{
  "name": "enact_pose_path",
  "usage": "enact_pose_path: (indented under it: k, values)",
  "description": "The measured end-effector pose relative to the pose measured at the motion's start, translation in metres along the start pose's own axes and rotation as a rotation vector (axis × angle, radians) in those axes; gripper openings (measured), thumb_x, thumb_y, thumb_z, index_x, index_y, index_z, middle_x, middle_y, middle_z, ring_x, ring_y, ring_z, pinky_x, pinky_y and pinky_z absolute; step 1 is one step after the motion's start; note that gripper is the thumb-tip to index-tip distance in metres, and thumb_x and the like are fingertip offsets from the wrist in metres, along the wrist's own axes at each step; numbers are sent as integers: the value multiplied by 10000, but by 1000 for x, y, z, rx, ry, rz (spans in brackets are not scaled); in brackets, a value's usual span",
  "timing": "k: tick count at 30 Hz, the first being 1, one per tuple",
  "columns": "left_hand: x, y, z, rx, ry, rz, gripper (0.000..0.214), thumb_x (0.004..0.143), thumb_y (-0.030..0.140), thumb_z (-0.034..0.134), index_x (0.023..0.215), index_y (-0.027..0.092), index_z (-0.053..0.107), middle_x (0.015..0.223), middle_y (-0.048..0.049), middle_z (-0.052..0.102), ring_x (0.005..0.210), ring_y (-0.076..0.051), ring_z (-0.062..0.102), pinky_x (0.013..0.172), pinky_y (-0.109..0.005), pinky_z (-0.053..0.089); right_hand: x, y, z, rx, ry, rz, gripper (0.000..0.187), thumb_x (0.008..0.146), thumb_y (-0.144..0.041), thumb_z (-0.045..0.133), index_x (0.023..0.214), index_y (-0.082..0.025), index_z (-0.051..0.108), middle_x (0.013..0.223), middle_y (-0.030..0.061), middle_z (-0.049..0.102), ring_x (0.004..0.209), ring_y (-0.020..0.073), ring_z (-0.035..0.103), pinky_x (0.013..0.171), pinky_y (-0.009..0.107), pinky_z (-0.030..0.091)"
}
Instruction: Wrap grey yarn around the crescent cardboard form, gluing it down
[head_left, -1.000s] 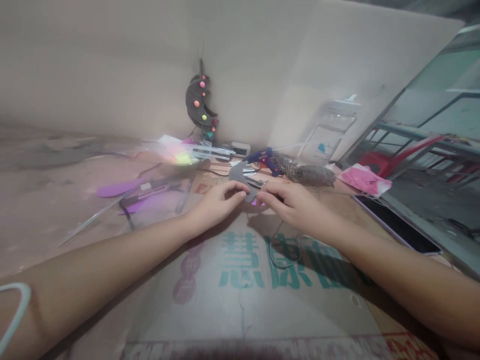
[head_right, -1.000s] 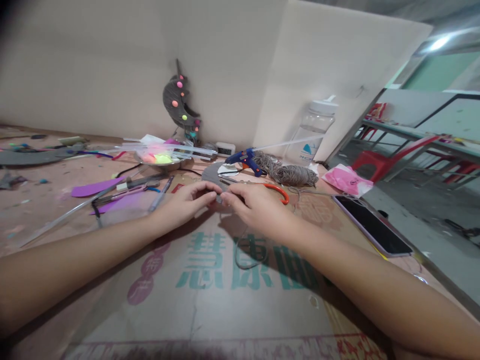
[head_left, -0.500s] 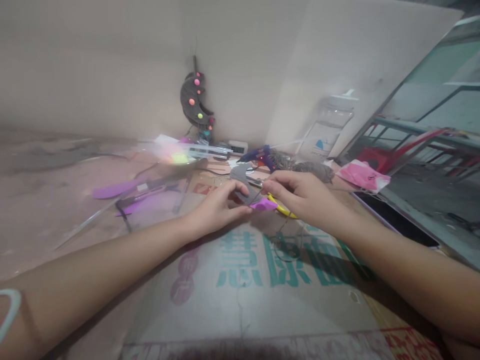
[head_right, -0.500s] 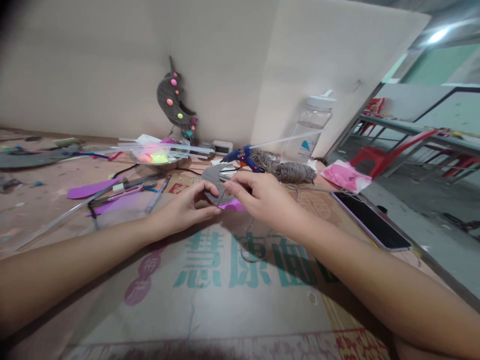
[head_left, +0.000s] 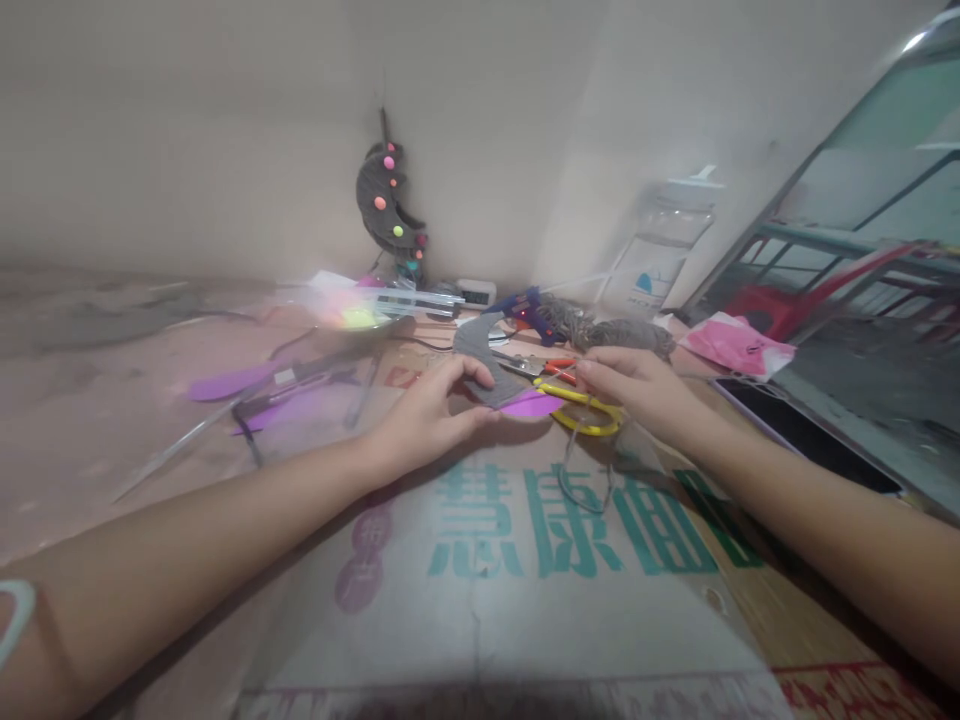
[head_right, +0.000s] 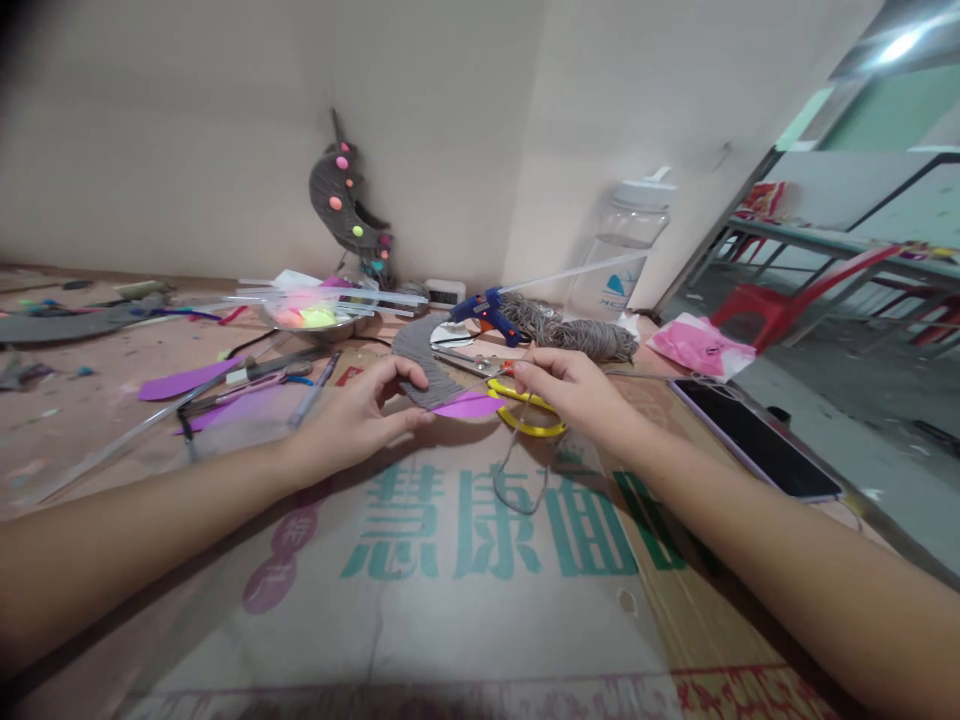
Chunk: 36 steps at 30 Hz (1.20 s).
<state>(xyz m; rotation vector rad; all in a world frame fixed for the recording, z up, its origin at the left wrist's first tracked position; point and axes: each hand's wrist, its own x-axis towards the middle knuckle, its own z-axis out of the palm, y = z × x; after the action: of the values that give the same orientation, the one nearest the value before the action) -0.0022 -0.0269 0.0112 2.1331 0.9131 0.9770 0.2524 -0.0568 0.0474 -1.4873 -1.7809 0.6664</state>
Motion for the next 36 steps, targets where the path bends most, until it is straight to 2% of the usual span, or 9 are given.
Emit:
enact_pose_path:
  k: [8, 12, 15, 19, 22, 26, 30, 33, 36]
  values:
    - [0, -4, 1, 1, 18, -50, 259, 801, 341, 648, 989, 205, 533, 1002, -27, 595, 865, -164, 590, 810, -307, 463, 5, -7, -4, 111, 66, 100, 401, 887, -374, 547, 1239, -183, 559, 539, -51, 505, 525, 118, 501, 545, 244, 436]
    - [0, -3, 1, 34, 21, -40, 245, 797, 330, 643, 983, 210, 539, 994, -24, 598, 877, -170, 588, 815, -310, 462, 11, -10, -31, 190, 32, 57, 317, 783, -278, 688, 1092, -213, 660, 860, 24, 689, 662, 122, 601, 643, 277, 492]
    - [0, -1, 0, 51, 26, -52, 235, 782, 306, 649, 963, 206, 536, 993, -23, 599, 887, -174, 582, 823, -313, 462, 21, 1, -64, 359, -110, 163, 169, 765, -138, 633, 913, -155, 713, 857, 52, 725, 759, 129, 656, 777, 312, 495]
    - [1, -2, 1, 18, 14, -57, 242, 789, 324, 648, 961, 206, 525, 1002, -27, 595, 864, -168, 589, 816, -318, 470, 29, 19, -90, 524, 92, 163, 198, 793, -75, 527, 831, -149, 707, 925, 59, 739, 962, 144, 663, 924, 326, 449]
    - [0, -3, 1, 28, 10, -45, 256, 804, 359, 639, 980, 211, 527, 1002, -26, 593, 857, -167, 590, 808, -316, 472, 25, 15, -78, 405, 124, 56, 116, 778, -174, 655, 878, -182, 712, 964, 52, 727, 917, 148, 661, 897, 307, 493]
    - [-2, -1, 1, 84, 22, -11, 226, 814, 329, 625, 982, 210, 531, 997, -22, 595, 881, -167, 577, 795, -292, 462, 2, -14, -30, 195, -64, 7, 293, 808, -328, 668, 1084, -230, 661, 1133, 65, 681, 767, 153, 653, 682, 320, 556]
    - [-4, 3, 2, 137, 4, 59, 194, 811, 266, 612, 981, 209, 537, 974, -17, 604, 886, -168, 564, 804, -293, 451, -16, -35, 7, 160, -225, -16, 464, 816, -287, 630, 1268, -249, 536, 1365, 100, 535, 680, 105, 618, 533, 254, 528]
    - [-5, 5, 2, 149, -8, 73, 187, 807, 250, 610, 973, 209, 536, 977, -23, 607, 890, -174, 561, 809, -303, 451, -15, -32, 13, 202, -297, 7, 535, 834, -284, 600, 1348, -265, 452, 1431, 117, 467, 574, 45, 547, 460, 206, 466]
    - [-6, 5, 2, 145, -12, 67, 180, 807, 263, 620, 958, 209, 540, 973, -25, 607, 889, -176, 563, 812, -306, 453, -8, -18, 9, 310, -384, 50, 522, 867, -334, 568, 1365, -249, 436, 1306, 108, 575, 455, 5, 436, 394, 179, 347]
